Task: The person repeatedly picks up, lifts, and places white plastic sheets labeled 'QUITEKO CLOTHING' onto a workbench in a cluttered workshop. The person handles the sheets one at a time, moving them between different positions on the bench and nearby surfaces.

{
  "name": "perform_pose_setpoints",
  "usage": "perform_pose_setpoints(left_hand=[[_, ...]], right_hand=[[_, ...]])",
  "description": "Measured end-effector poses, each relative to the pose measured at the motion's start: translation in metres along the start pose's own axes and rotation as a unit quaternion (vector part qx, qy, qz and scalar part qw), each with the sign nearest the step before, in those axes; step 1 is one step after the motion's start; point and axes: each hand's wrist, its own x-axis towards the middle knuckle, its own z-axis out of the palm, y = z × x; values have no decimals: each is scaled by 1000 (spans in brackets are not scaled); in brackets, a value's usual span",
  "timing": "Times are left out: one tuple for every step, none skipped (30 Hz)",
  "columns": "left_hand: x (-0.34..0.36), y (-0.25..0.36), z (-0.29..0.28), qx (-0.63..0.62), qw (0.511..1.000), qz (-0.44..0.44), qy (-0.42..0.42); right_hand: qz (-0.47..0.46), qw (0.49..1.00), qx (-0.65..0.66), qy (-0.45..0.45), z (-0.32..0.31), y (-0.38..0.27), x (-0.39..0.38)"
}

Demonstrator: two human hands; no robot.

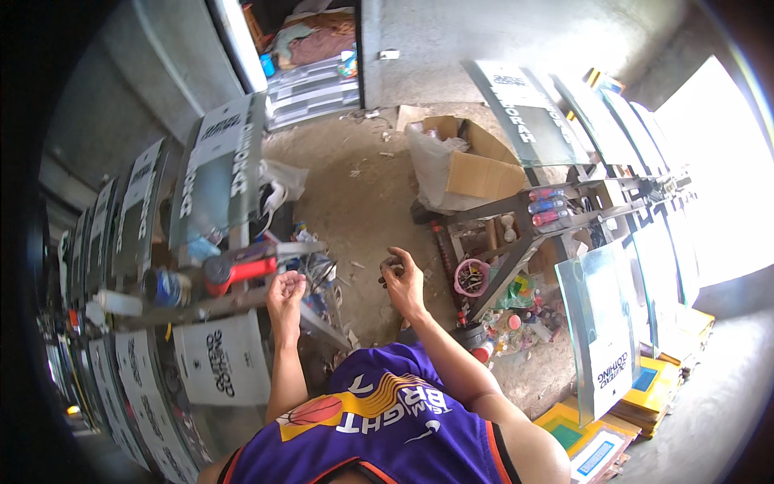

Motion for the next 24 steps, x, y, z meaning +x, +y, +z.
perform_pose_setpoints(left_hand=[[11,1,22,-1,999,10,-30],[24,2,41,11,998,21,-50],[38,1,57,22,997,32,-69],[51,-1,78,29,994,38,-94],[59,8,96,32,994,31,-102],[70,9,111,40,992,41,-109],[79,15,124,41,992,27,-113],[90,19,134,43,992,15,-114],[102,18,144,50,992,8,-117],[116,18,152,55,993,0,-109],[130,16,160,56,993,-12,-108],[147,14,169,57,992,-25,-106],[164,14,175,49,993,-38,-98],[184,13,181,49,993,-36,-101],[207,11,188,49,993,-34,-105],[233,14,197,48,992,-30,-109],[257,19,206,54,992,-33,-107],[284,22,215,49,992,-33,-107],[312,27,223,44,993,-33,-109],[342,32,229,38,992,-32,-112],[376,29,237,66,991,-22,-113],[410,38,248,70,990,-19,-122],[443,48,259,74,988,-17,-132],[476,59,270,79,987,-15,-142]], right_hand=[[-6,1000,-5,11,-13,0,17],[-12,1000,-11,21,-25,-2,39],[-18,999,-18,32,-37,-4,62],[-14,999,-20,30,-49,-6,82],[-8,999,-24,30,-57,-10,102],[-2,999,-28,30,-64,-12,118],[0,999,-40,20,-70,-15,136],[2,999,-50,7,-73,-18,155],[15,999,-39,1,-76,-18,172],[24,1000,-13,-5,-74,-15,191],[35,999,-1,-7,-73,-13,209],[46,999,10,-10,-73,-11,227],[38,999,2,-9,-67,-6,247],[42,999,-2,-8,-63,-2,269],[45,999,-6,-7,-61,2,291],[46,999,-9,-6,-58,5,316],[16,999,-29,7,-54,8,342],[4,999,-41,-10,-51,10,371],[-13,999,-45,-1,-44,5,400],[-30,998,-47,9,-37,0,429],[-11,999,-35,15,-34,-6,462],[-2,999,-39,22,-29,-22,489],[5,999,-28,28,-25,-27,523],[12,999,-17,35,-20,-33,556]])
